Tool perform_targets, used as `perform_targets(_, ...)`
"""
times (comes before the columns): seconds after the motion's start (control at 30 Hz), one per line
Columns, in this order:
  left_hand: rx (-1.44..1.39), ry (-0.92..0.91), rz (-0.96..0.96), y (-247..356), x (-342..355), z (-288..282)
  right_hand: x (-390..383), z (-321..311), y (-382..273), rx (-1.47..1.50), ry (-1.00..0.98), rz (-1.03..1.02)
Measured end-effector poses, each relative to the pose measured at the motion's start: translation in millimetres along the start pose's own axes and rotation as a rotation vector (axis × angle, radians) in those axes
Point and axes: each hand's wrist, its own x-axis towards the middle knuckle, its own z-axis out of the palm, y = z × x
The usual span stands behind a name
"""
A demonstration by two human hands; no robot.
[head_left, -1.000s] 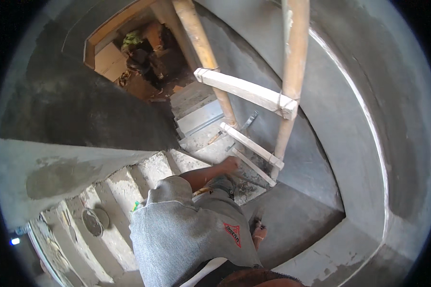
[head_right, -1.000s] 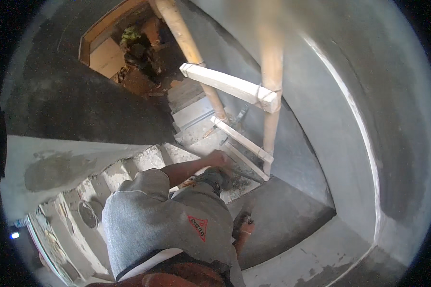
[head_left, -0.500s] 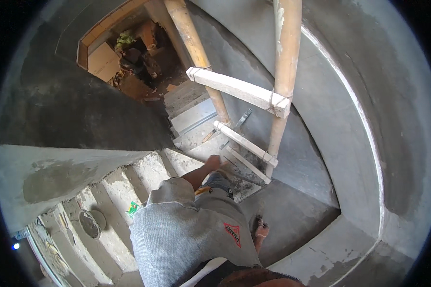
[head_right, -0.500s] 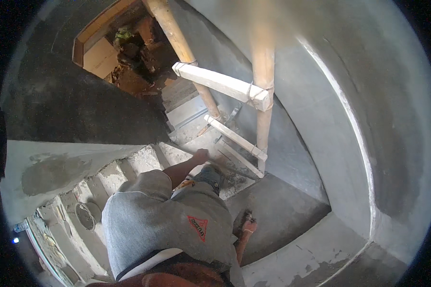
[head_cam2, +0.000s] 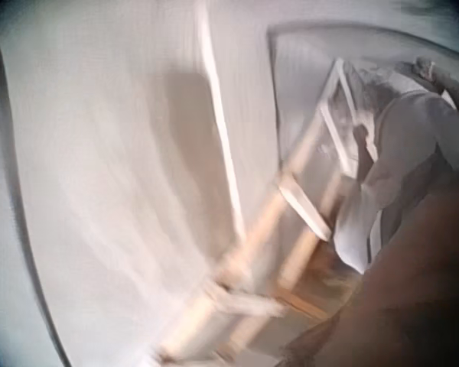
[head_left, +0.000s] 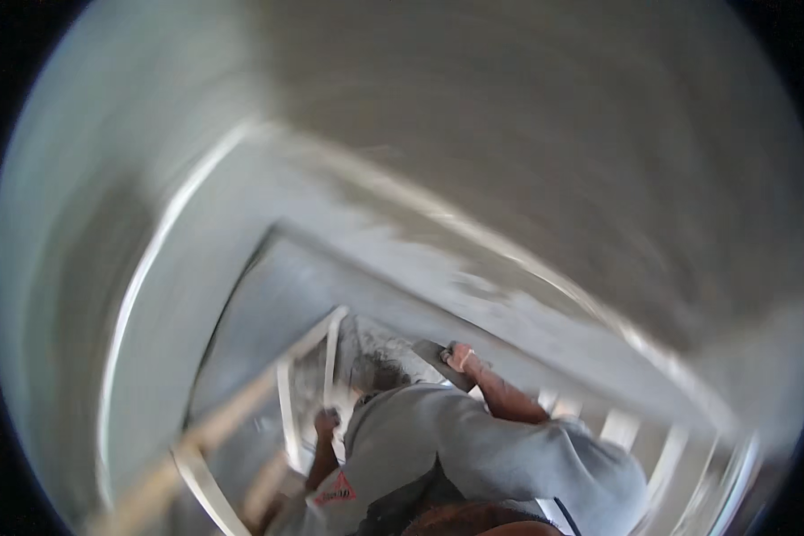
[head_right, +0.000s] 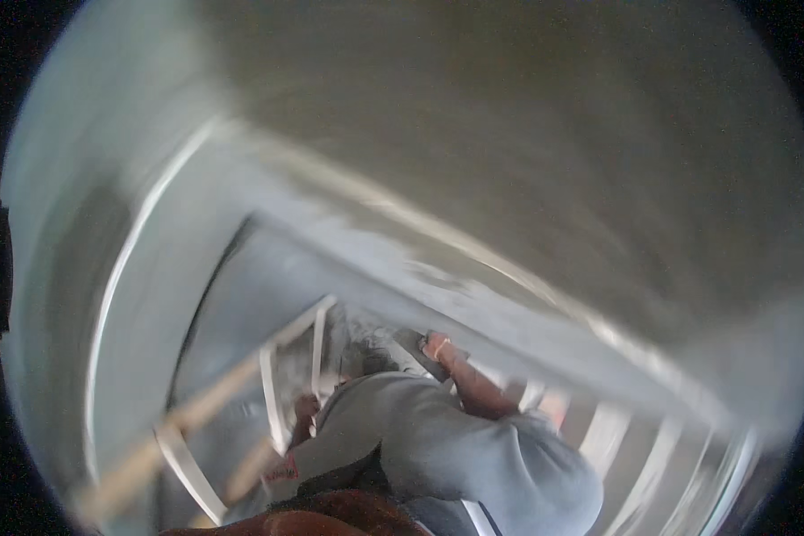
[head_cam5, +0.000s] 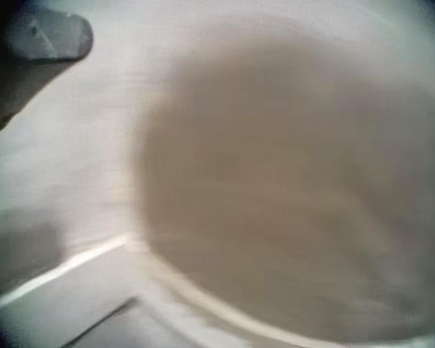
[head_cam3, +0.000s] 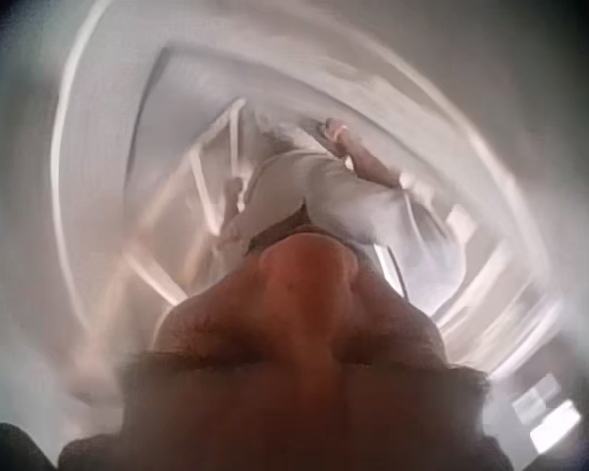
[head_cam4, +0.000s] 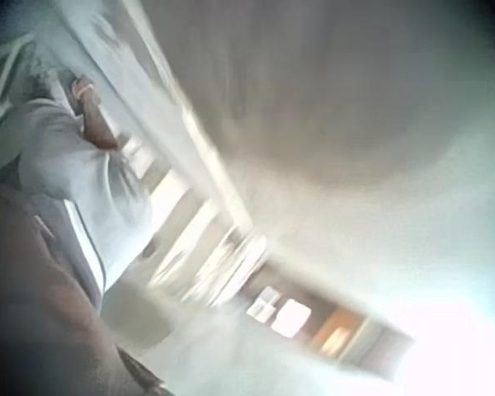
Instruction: The person applies mortar to the corner and edge of a concrete staircase wall using a trowel. They use a metal straight edge and a scraper to level the plaster and smooth the surfaces along the vertical edges.
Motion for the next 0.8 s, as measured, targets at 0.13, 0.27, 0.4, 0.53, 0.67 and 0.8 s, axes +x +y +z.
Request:
perform_targets(0.13,0.336,-0.386,0.201,-36,85,8,-65,39,79,0.193,0.16,0.388)
perform_targets(0.27,0.229,-0.348,0.94,-69,204,2,-194,107,125,0.501,0.728,1.124)
perform_targets(0.4,-0.69,-0.815,-0.182,-44,309,0,-292,44,83,0.646,1.545,1.464)
perform_targets(0.53,-0.353,-0.982,-0.162,59,351,8,-421,-102,59,0.312,2.183,1.12)
perform_targets(0.67,-0.174,-1.017,0.254,145,358,25,-525,-205,47,0.251,2.457,0.651)
perform_targets(0.8,-0.336,-1.046,0.2,267,300,31,-596,-208,70,-0.064,2.446,0.628)
